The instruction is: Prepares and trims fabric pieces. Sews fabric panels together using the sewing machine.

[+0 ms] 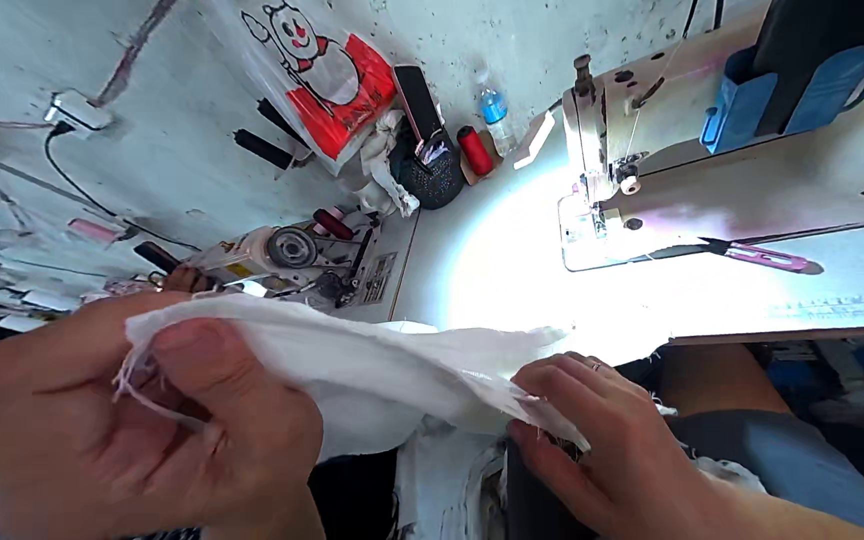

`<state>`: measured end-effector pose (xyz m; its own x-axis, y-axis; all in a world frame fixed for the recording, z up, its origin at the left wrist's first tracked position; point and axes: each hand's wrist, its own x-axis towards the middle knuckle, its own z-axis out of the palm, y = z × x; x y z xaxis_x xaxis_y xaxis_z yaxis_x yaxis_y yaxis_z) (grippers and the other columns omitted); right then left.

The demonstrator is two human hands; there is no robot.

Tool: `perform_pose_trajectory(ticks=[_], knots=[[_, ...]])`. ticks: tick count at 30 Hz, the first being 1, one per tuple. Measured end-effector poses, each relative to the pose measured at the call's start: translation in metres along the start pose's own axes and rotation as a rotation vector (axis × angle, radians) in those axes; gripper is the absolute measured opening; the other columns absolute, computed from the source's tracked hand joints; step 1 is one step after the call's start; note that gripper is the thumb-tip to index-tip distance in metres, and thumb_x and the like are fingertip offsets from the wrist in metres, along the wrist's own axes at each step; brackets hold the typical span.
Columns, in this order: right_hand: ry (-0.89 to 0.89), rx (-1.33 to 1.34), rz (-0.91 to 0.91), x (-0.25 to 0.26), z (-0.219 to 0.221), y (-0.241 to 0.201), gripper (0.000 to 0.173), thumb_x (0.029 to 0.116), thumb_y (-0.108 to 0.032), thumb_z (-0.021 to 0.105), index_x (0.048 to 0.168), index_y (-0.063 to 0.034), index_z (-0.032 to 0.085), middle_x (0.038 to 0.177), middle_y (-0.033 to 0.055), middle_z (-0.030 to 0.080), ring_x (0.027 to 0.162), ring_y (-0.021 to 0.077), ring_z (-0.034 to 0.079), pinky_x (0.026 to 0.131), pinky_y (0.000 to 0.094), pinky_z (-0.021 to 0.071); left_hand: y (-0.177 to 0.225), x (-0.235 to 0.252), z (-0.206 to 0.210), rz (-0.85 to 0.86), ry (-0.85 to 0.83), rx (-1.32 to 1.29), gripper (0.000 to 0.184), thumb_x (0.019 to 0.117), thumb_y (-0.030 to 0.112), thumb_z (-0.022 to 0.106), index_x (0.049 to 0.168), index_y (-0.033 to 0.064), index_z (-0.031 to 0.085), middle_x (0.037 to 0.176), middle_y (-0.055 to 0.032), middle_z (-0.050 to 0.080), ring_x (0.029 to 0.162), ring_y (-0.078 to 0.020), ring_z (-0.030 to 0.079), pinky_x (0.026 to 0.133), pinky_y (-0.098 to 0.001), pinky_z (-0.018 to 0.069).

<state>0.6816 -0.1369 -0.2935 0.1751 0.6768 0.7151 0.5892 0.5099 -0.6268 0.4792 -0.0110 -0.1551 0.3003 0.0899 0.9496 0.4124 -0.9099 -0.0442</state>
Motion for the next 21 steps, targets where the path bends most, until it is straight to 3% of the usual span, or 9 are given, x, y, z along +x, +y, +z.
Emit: perform_pose_trajectory(ticks=[4, 8, 11, 14, 17, 21], knots=[[0.037, 0.103, -0.011, 0.006, -0.004, -0.005, 0.03, 0.1016, -0.032, 0.058, 0.117, -0.0071, 0.066, 0.103, 0.0045, 0.071, 0.097, 0.0122, 0.066, 0.082, 0.0289, 0.0532, 0.005, -0.007, 0.001, 0.031, 0.017, 0.001, 0.017, 0.1066, 0.02, 0.054, 0.109, 0.0051, 0.062, 0.096, 0.0045, 0.068, 0.091, -0.0009, 0.065, 0.083, -0.0233, 0.0535], [0.114, 0.194, -0.046, 0.011, -0.011, -0.003, 0.014, 0.1011, -0.018, 0.059, 0.1, -0.0066, 0.067, 0.088, 0.0023, 0.069, 0.085, 0.0067, 0.064, 0.075, 0.0205, 0.0504, 0.005, -0.012, 0.002, 0.041, 0.015, 0.004, 0.018, 0.1062, 0.022, 0.055, 0.104, 0.0058, 0.063, 0.091, 0.0054, 0.067, 0.088, 0.0009, 0.065, 0.081, -0.0211, 0.0534], [0.156, 0.24, -0.093, 0.006, -0.011, -0.003, 0.011, 0.101, -0.015, 0.061, 0.099, -0.0061, 0.066, 0.09, 0.0042, 0.068, 0.089, 0.0069, 0.065, 0.077, 0.0179, 0.0524, 0.003, -0.016, 0.001, 0.028, 0.028, -0.041, 0.016, 0.1063, 0.025, 0.056, 0.104, 0.0101, 0.063, 0.092, 0.0085, 0.066, 0.089, 0.0025, 0.063, 0.081, -0.0181, 0.051], [0.109, 0.273, -0.12, -0.001, -0.01, -0.004, 0.019, 0.1014, -0.023, 0.062, 0.105, -0.0051, 0.067, 0.092, 0.0062, 0.07, 0.089, 0.0089, 0.065, 0.076, 0.0192, 0.052, 0.003, -0.021, 0.0, 0.0, 0.053, -0.037, 0.016, 0.1068, 0.026, 0.055, 0.105, 0.012, 0.062, 0.092, 0.0102, 0.065, 0.087, 0.0034, 0.063, 0.08, -0.0168, 0.0513], [0.071, 0.345, -0.078, -0.005, -0.018, -0.004, 0.032, 0.1066, -0.031, 0.054, 0.107, -0.0009, 0.065, 0.09, 0.0074, 0.069, 0.087, 0.0052, 0.065, 0.077, 0.0167, 0.0524, 0.0, -0.024, -0.003, 0.004, 0.027, -0.09, 0.017, 0.1067, 0.03, 0.055, 0.107, 0.0152, 0.064, 0.094, 0.0113, 0.066, 0.088, 0.0029, 0.063, 0.08, -0.0169, 0.0516], [0.015, 0.383, -0.064, -0.011, -0.019, -0.007, 0.036, 0.107, -0.034, 0.052, 0.106, -0.0014, 0.068, 0.088, 0.0077, 0.069, 0.084, 0.0056, 0.065, 0.071, 0.0163, 0.0506, -0.002, -0.024, -0.004, -0.002, 0.0, -0.214, 0.015, 0.1061, 0.029, 0.056, 0.101, 0.0162, 0.063, 0.088, 0.01, 0.064, 0.081, -0.0002, 0.063, 0.075, -0.0175, 0.0514]])
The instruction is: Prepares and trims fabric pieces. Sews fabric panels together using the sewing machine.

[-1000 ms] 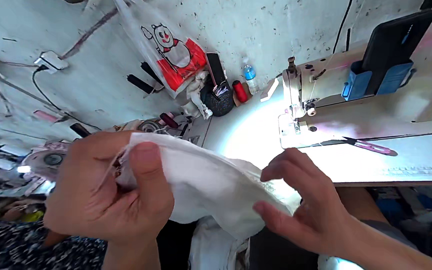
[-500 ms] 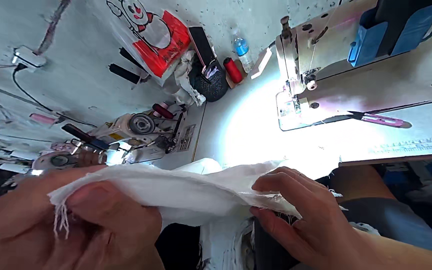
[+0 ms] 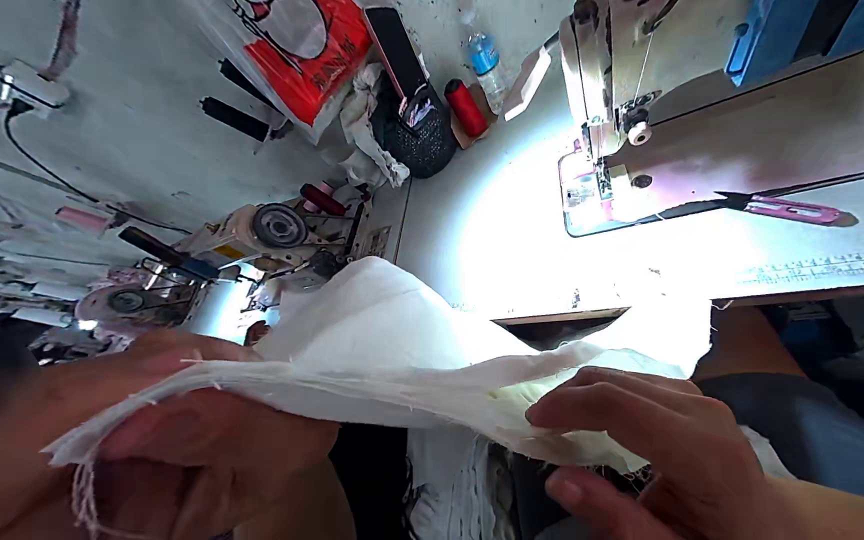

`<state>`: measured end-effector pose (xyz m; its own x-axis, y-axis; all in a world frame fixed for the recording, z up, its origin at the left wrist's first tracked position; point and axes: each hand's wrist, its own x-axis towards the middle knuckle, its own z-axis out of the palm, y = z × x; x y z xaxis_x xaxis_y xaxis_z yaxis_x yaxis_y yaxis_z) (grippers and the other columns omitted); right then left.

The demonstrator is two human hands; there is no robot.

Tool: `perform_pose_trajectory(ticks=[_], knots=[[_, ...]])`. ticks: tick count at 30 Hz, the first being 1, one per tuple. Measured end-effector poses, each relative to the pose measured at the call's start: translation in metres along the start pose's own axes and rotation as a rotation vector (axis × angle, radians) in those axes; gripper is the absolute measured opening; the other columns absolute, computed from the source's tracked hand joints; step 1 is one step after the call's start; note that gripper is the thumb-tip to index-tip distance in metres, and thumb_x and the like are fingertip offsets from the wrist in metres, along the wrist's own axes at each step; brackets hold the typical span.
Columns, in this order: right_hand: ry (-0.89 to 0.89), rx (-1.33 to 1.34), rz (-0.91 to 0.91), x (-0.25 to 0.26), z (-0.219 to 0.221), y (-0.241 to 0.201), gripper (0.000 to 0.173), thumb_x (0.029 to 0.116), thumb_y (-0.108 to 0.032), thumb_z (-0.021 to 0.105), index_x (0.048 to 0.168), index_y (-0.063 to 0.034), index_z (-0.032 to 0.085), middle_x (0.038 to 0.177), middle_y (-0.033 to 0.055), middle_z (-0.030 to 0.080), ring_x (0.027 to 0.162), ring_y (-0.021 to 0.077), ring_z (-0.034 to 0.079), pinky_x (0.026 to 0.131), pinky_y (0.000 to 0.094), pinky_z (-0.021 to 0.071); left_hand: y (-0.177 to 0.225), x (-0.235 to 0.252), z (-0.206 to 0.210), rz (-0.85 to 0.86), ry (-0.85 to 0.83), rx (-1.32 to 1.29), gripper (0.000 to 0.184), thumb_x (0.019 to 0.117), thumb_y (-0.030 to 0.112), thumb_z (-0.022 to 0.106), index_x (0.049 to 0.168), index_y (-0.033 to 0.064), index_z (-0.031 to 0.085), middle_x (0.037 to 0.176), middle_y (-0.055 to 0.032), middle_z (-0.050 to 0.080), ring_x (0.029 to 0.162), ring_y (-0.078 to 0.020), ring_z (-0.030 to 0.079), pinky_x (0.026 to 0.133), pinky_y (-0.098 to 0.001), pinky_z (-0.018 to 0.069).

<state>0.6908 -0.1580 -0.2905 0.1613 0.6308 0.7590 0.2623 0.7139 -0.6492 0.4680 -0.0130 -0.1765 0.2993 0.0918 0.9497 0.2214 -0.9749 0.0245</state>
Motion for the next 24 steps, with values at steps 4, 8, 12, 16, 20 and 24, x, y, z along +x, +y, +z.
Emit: perform_pose_trajectory(ticks=[4, 8, 12, 16, 20, 24], knots=[[0.023, -0.072, -0.038, -0.005, 0.007, -0.002, 0.034, 0.1027, -0.037, 0.06, 0.105, -0.0037, 0.066, 0.086, 0.0068, 0.067, 0.081, 0.0065, 0.063, 0.068, 0.015, 0.0479, 0.003, 0.003, 0.0, -0.044, -0.03, -0.142, 0.013, 0.1057, 0.027, 0.057, 0.101, 0.0171, 0.064, 0.09, 0.0097, 0.068, 0.082, -0.0038, 0.067, 0.073, -0.0184, 0.0555], [0.077, -0.239, -0.119, -0.01, 0.019, -0.001, 0.023, 0.0989, -0.029, 0.067, 0.105, -0.0075, 0.065, 0.086, 0.0057, 0.067, 0.079, 0.0114, 0.062, 0.066, 0.019, 0.0476, 0.006, 0.004, -0.001, -0.051, -0.054, -0.167, 0.011, 0.105, 0.024, 0.058, 0.099, 0.0172, 0.063, 0.087, 0.0088, 0.067, 0.081, -0.0051, 0.068, 0.072, -0.0187, 0.0561], [0.069, -0.318, -0.202, -0.014, 0.018, 0.0, 0.008, 0.0993, -0.01, 0.06, 0.101, -0.0055, 0.067, 0.083, 0.0074, 0.068, 0.076, 0.0152, 0.063, 0.069, 0.0222, 0.0496, -0.001, 0.001, -0.01, -0.025, -0.154, -0.128, 0.009, 0.1053, 0.028, 0.058, 0.105, 0.0201, 0.062, 0.093, 0.011, 0.068, 0.085, -0.0036, 0.068, 0.074, -0.0175, 0.0562], [0.09, -0.264, -0.21, -0.01, 0.007, 0.003, 0.017, 0.1013, -0.019, 0.059, 0.096, -0.0063, 0.068, 0.079, 0.006, 0.065, 0.076, 0.0144, 0.062, 0.07, 0.0222, 0.0495, -0.001, -0.001, -0.009, -0.023, -0.125, -0.172, 0.011, 0.1067, 0.025, 0.055, 0.106, 0.0197, 0.065, 0.094, 0.0103, 0.07, 0.086, -0.0046, 0.069, 0.075, -0.0192, 0.0571], [0.103, -0.189, -0.06, 0.013, -0.009, 0.002, 0.023, 0.1049, -0.028, 0.055, 0.104, -0.0114, 0.071, 0.099, 0.0002, 0.069, 0.098, 0.0072, 0.062, 0.087, 0.0224, 0.0492, 0.003, 0.002, -0.004, -0.006, -0.097, -0.146, 0.012, 0.1068, 0.026, 0.054, 0.103, 0.0196, 0.065, 0.089, 0.0106, 0.068, 0.082, -0.0037, 0.068, 0.073, -0.0192, 0.0565], [-0.167, 0.086, 0.11, 0.045, -0.013, 0.014, 0.026, 0.102, -0.033, 0.062, 0.107, -0.0118, 0.075, 0.1, -0.0066, 0.069, 0.099, 0.0014, 0.061, 0.087, 0.0231, 0.0511, 0.004, 0.004, 0.0, 0.023, -0.098, -0.098, 0.013, 0.1071, 0.026, 0.054, 0.105, 0.0185, 0.065, 0.088, 0.0103, 0.067, 0.078, -0.003, 0.066, 0.068, -0.0184, 0.0544]])
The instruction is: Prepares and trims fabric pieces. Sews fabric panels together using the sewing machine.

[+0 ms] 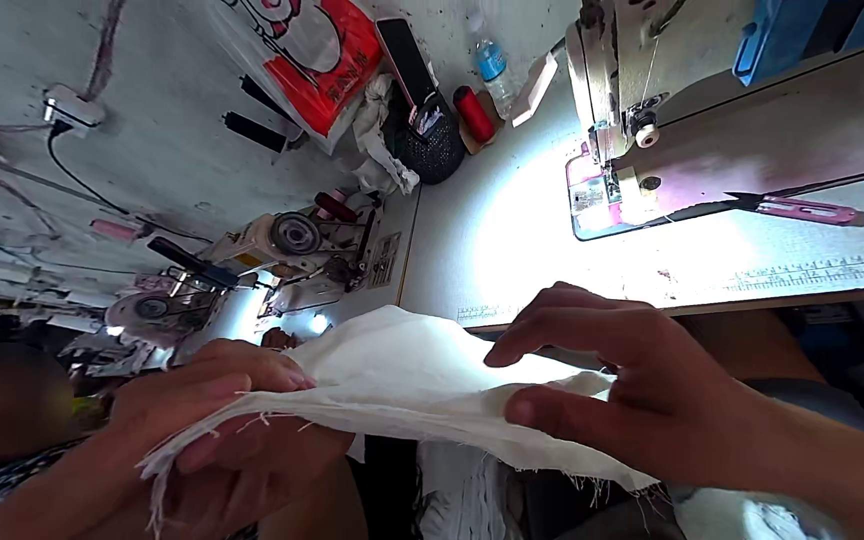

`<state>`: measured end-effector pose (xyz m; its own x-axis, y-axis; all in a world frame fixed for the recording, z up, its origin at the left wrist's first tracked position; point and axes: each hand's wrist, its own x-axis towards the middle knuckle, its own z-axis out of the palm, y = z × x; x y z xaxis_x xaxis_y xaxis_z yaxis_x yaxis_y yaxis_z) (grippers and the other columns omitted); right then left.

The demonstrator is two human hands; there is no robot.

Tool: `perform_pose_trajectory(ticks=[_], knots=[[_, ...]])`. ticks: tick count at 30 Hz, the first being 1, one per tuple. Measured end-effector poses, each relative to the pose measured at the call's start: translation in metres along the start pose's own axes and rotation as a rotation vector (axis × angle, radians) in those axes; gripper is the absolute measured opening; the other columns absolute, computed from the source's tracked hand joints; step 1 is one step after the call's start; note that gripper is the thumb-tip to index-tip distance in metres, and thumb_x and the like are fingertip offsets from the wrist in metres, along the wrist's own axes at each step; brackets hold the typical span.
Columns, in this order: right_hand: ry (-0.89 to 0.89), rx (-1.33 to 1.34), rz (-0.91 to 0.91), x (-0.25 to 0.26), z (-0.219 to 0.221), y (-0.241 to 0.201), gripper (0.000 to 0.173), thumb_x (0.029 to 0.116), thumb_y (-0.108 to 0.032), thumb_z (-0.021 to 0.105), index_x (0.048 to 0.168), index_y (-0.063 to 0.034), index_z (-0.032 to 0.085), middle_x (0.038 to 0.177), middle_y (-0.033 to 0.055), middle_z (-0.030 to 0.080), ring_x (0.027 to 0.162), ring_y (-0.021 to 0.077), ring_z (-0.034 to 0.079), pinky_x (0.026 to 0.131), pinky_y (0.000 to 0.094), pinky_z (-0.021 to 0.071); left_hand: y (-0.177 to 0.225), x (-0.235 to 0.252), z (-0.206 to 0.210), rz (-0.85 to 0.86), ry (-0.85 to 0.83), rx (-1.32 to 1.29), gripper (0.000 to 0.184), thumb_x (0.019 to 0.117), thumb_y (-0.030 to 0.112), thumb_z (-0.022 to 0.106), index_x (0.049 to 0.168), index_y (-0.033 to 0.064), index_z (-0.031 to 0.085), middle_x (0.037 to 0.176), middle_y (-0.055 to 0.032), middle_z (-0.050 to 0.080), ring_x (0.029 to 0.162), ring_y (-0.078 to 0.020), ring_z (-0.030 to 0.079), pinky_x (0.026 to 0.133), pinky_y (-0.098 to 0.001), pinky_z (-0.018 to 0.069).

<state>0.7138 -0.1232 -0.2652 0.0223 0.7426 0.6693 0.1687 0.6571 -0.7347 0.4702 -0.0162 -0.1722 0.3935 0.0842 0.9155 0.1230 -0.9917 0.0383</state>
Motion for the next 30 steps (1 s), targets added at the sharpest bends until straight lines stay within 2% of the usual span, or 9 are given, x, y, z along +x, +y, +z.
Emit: perform_pose_trajectory(ticks=[3, 6, 8, 10, 14, 18, 20, 23, 30], knots=[[-0.063, 0.061, -0.04, 0.006, 0.0, 0.005, 0.02, 0.1027, -0.02, 0.059, 0.099, -0.0063, 0.074, 0.089, -0.0039, 0.067, 0.09, 0.0001, 0.06, 0.08, 0.0177, 0.049, -0.002, -0.001, 0.001, 0.007, 0.006, 0.018, 0.013, 0.1077, 0.027, 0.053, 0.105, 0.0216, 0.065, 0.088, 0.0125, 0.067, 0.078, -0.0011, 0.065, 0.069, -0.0178, 0.0534], [-0.02, -0.05, -0.077, 0.001, 0.003, 0.005, 0.023, 0.1072, -0.015, 0.048, 0.103, -0.0032, 0.068, 0.087, -0.0012, 0.062, 0.081, -0.0026, 0.058, 0.074, 0.0106, 0.0487, 0.001, -0.004, 0.002, 0.007, 0.019, 0.058, 0.016, 0.1089, 0.027, 0.05, 0.105, 0.0219, 0.064, 0.091, 0.0133, 0.066, 0.081, 0.001, 0.064, 0.071, -0.0169, 0.0522], [-0.006, -0.116, -0.124, -0.003, 0.007, 0.006, 0.025, 0.109, -0.018, 0.044, 0.106, -0.002, 0.063, 0.088, 0.0014, 0.061, 0.079, 0.0002, 0.056, 0.072, 0.0126, 0.047, 0.002, -0.005, 0.007, -0.006, 0.037, 0.085, 0.017, 0.1091, 0.031, 0.049, 0.104, 0.022, 0.062, 0.088, 0.0139, 0.064, 0.077, 0.0025, 0.062, 0.069, -0.016, 0.0504], [-0.029, -0.115, -0.144, -0.004, 0.007, 0.009, 0.029, 0.1086, -0.028, 0.05, 0.112, -0.0014, 0.061, 0.092, 0.0031, 0.06, 0.083, 0.0028, 0.057, 0.074, 0.0144, 0.0481, 0.001, -0.004, 0.008, -0.014, 0.056, 0.079, 0.016, 0.1081, 0.033, 0.051, 0.103, 0.0212, 0.061, 0.085, 0.0133, 0.064, 0.075, 0.0021, 0.062, 0.067, -0.0163, 0.0506], [0.044, -0.134, -0.192, -0.004, 0.006, 0.013, 0.022, 0.105, -0.019, 0.056, 0.104, -0.0018, 0.07, 0.087, 0.0024, 0.065, 0.082, 0.0023, 0.06, 0.074, 0.0143, 0.0498, -0.001, 0.0, 0.006, -0.005, 0.029, 0.126, 0.015, 0.1084, 0.032, 0.051, 0.103, 0.0203, 0.059, 0.086, 0.0131, 0.063, 0.076, 0.0035, 0.061, 0.068, -0.0158, 0.0498], [0.098, -0.364, -0.253, -0.003, 0.01, 0.013, 0.034, 0.1008, -0.033, 0.062, 0.119, -0.0053, 0.065, 0.096, 0.0053, 0.066, 0.09, 0.0108, 0.064, 0.077, 0.0219, 0.0534, 0.0, 0.001, 0.009, -0.016, 0.018, 0.135, 0.017, 0.1079, 0.032, 0.052, 0.102, 0.0185, 0.06, 0.085, 0.0123, 0.064, 0.076, 0.0031, 0.061, 0.068, -0.0165, 0.0501], [0.126, -0.479, -0.322, 0.001, 0.014, 0.011, 0.029, 0.1016, -0.03, 0.062, 0.119, -0.0074, 0.065, 0.094, 0.0066, 0.064, 0.084, 0.0153, 0.061, 0.071, 0.0254, 0.0502, 0.001, 0.0, 0.01, -0.012, -0.008, 0.149, 0.015, 0.1085, 0.03, 0.051, 0.104, 0.0185, 0.059, 0.087, 0.0129, 0.064, 0.078, 0.004, 0.062, 0.069, -0.0156, 0.0504], [0.194, -0.56, -0.419, 0.004, 0.016, 0.01, 0.015, 0.1024, -0.014, 0.057, 0.106, -0.0051, 0.069, 0.087, 0.0083, 0.069, 0.081, 0.0181, 0.064, 0.07, 0.0284, 0.049, 0.003, -0.001, 0.013, -0.006, -0.021, 0.159, 0.015, 0.1085, 0.029, 0.051, 0.106, 0.0181, 0.06, 0.091, 0.0134, 0.066, 0.082, 0.0046, 0.063, 0.073, -0.0152, 0.0504], [0.147, -0.394, -0.244, -0.015, 0.008, 0.023, 0.02, 0.1015, -0.01, 0.055, 0.104, -0.0039, 0.073, 0.082, 0.0047, 0.069, 0.077, 0.0099, 0.063, 0.07, 0.0207, 0.0492, -0.003, -0.002, 0.004, -0.059, 0.008, 0.161, 0.015, 0.1078, 0.026, 0.052, 0.11, 0.0143, 0.061, 0.095, 0.0133, 0.068, 0.087, 0.0047, 0.065, 0.078, -0.0171, 0.0535]])
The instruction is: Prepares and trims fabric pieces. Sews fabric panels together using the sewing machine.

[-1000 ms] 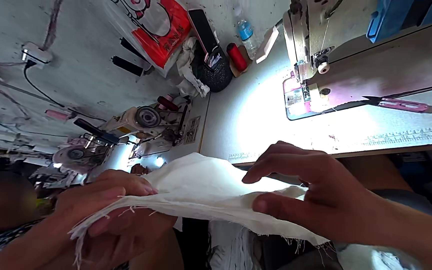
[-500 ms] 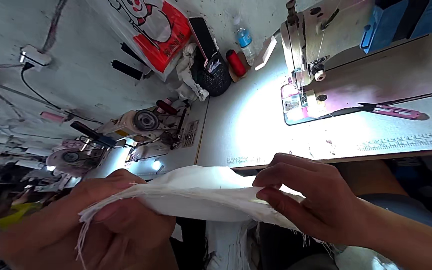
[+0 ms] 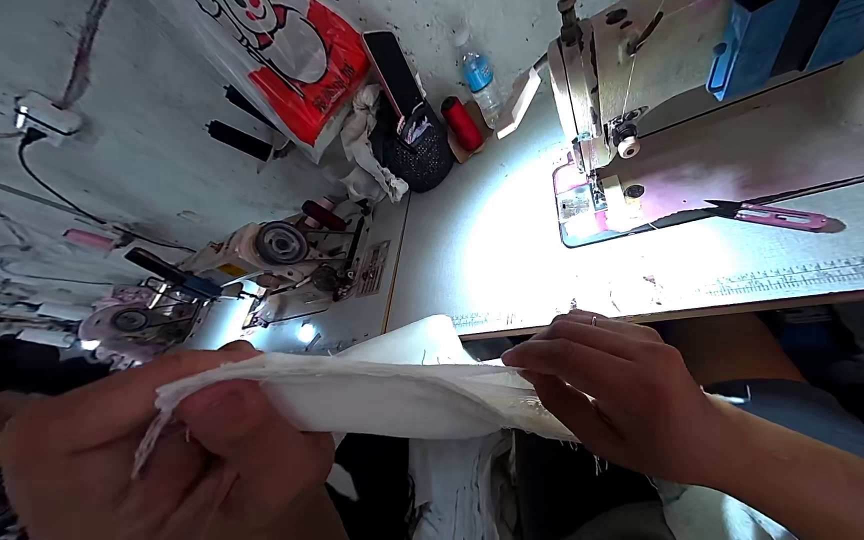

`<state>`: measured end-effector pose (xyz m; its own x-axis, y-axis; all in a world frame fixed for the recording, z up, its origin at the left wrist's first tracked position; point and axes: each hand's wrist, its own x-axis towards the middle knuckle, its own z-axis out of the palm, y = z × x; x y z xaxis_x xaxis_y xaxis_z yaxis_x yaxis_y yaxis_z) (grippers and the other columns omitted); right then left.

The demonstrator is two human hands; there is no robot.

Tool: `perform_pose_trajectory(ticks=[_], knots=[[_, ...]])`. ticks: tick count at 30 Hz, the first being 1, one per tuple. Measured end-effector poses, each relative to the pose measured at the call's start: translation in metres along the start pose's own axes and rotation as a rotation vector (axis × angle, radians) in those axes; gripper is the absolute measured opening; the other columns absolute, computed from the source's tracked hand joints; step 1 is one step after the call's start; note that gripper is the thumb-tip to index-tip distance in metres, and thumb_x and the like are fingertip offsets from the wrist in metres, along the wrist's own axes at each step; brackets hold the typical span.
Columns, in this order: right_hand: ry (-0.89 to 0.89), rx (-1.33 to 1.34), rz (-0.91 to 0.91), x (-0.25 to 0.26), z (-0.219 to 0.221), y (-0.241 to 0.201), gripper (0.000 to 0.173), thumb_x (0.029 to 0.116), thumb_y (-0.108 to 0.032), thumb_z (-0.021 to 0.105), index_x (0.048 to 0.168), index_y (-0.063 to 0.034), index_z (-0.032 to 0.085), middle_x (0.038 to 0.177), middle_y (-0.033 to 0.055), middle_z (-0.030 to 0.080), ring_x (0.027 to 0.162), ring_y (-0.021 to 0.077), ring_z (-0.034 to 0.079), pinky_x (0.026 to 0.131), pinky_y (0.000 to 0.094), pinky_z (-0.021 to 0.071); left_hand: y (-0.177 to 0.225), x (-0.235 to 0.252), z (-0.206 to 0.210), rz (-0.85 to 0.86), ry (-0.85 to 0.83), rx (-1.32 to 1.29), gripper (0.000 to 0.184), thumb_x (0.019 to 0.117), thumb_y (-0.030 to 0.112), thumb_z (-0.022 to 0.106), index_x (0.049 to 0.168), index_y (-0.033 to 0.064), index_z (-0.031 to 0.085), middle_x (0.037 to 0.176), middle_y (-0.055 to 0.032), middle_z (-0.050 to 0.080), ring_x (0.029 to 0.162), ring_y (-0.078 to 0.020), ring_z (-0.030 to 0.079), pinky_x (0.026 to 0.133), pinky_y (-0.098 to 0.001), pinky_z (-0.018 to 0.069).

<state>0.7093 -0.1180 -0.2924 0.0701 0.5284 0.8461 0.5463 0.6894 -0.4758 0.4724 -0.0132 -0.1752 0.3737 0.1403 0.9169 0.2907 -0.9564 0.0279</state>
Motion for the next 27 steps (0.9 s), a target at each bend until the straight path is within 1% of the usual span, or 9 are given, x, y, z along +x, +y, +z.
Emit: perform_pose_trajectory(ticks=[3, 6, 7, 10, 13, 17, 22, 24, 27], knots=[[-0.012, 0.065, 0.019, -0.01, -0.002, 0.005, 0.021, 0.1019, -0.007, 0.053, 0.108, -0.0028, 0.072, 0.087, 0.0057, 0.071, 0.081, 0.0089, 0.065, 0.075, 0.0199, 0.052, -0.002, 0.003, -0.001, -0.066, -0.021, -0.033, 0.014, 0.1072, 0.026, 0.053, 0.109, 0.0149, 0.061, 0.093, 0.0136, 0.067, 0.082, 0.0041, 0.064, 0.072, -0.0175, 0.0534], [0.025, 0.104, -0.032, -0.011, -0.006, 0.008, 0.015, 0.1041, -0.007, 0.052, 0.111, -0.0051, 0.065, 0.093, 0.0064, 0.071, 0.089, 0.0092, 0.066, 0.08, 0.0205, 0.0527, 0.002, 0.008, -0.004, -0.105, -0.028, -0.106, 0.014, 0.1048, 0.026, 0.058, 0.112, 0.0147, 0.063, 0.097, 0.0125, 0.069, 0.087, 0.0007, 0.067, 0.078, -0.0213, 0.0563], [0.022, 0.099, -0.061, -0.01, -0.008, 0.009, 0.016, 0.1042, -0.007, 0.051, 0.11, -0.0074, 0.065, 0.096, 0.0067, 0.071, 0.093, 0.0107, 0.067, 0.081, 0.0217, 0.0526, 0.003, 0.009, -0.005, -0.107, -0.026, -0.128, 0.014, 0.1038, 0.026, 0.06, 0.112, 0.0142, 0.063, 0.098, 0.0116, 0.07, 0.089, -0.0008, 0.067, 0.082, -0.024, 0.0566], [-0.027, -0.011, -0.044, -0.004, -0.012, 0.006, 0.026, 0.0992, -0.004, 0.051, 0.105, -0.0134, 0.075, 0.096, 0.0024, 0.071, 0.096, 0.0125, 0.063, 0.085, 0.0278, 0.0472, 0.002, 0.015, -0.007, -0.064, -0.022, -0.11, 0.014, 0.1029, 0.026, 0.062, 0.108, 0.0139, 0.066, 0.095, 0.0116, 0.07, 0.086, -0.0002, 0.067, 0.079, -0.0217, 0.0561], [-0.063, -0.064, 0.055, 0.002, -0.009, 0.0, 0.036, 0.0935, -0.001, 0.048, 0.109, -0.0154, 0.077, 0.091, -0.0029, 0.067, 0.093, 0.0123, 0.058, 0.084, 0.0333, 0.0413, 0.001, 0.017, -0.01, -0.042, -0.048, -0.101, 0.013, 0.1031, 0.025, 0.062, 0.107, 0.0134, 0.066, 0.097, 0.0099, 0.07, 0.09, -0.0017, 0.068, 0.081, -0.0226, 0.0567], [-0.131, 0.159, 0.125, 0.002, -0.009, -0.002, 0.035, 0.0947, -0.002, 0.047, 0.109, -0.0133, 0.076, 0.091, -0.0047, 0.063, 0.094, 0.0087, 0.055, 0.089, 0.0331, 0.0388, -0.003, 0.02, -0.016, -0.006, -0.101, -0.014, 0.017, 0.1062, 0.022, 0.056, 0.113, 0.0094, 0.066, 0.105, 0.0069, 0.069, 0.099, -0.0025, 0.066, 0.086, -0.0231, 0.0547], [-0.148, 0.486, 0.163, -0.006, -0.01, 0.003, 0.032, 0.0993, -0.002, 0.044, 0.1, -0.01, 0.075, 0.098, -0.0041, 0.067, 0.104, 0.0057, 0.055, 0.097, 0.0317, 0.0364, 0.0, 0.029, -0.013, 0.001, -0.129, 0.082, 0.019, 0.1063, 0.019, 0.055, 0.116, 0.0051, 0.063, 0.106, 0.0048, 0.07, 0.1, -0.0025, 0.066, 0.087, -0.0233, 0.0553], [-0.147, 0.545, 0.164, -0.009, -0.009, 0.003, 0.031, 0.1011, -0.013, 0.043, 0.103, -0.0079, 0.074, 0.102, -0.0019, 0.067, 0.107, 0.0069, 0.053, 0.099, 0.0335, 0.0342, 0.006, 0.03, -0.008, -0.022, -0.108, 0.123, 0.017, 0.1058, 0.016, 0.055, 0.115, 0.003, 0.063, 0.103, 0.0054, 0.069, 0.096, -0.0004, 0.066, 0.085, -0.0219, 0.0553], [-0.086, 0.325, 0.177, -0.013, -0.001, -0.003, 0.044, 0.0991, -0.054, 0.057, 0.103, -0.0132, 0.073, 0.106, -0.003, 0.067, 0.11, 0.0083, 0.054, 0.103, 0.0392, 0.032, 0.017, 0.032, -0.001, -0.045, -0.105, 0.131, 0.014, 0.1057, 0.015, 0.056, 0.109, 0.0033, 0.062, 0.096, 0.0061, 0.068, 0.091, 0.0016, 0.065, 0.081, -0.0187, 0.0542]])
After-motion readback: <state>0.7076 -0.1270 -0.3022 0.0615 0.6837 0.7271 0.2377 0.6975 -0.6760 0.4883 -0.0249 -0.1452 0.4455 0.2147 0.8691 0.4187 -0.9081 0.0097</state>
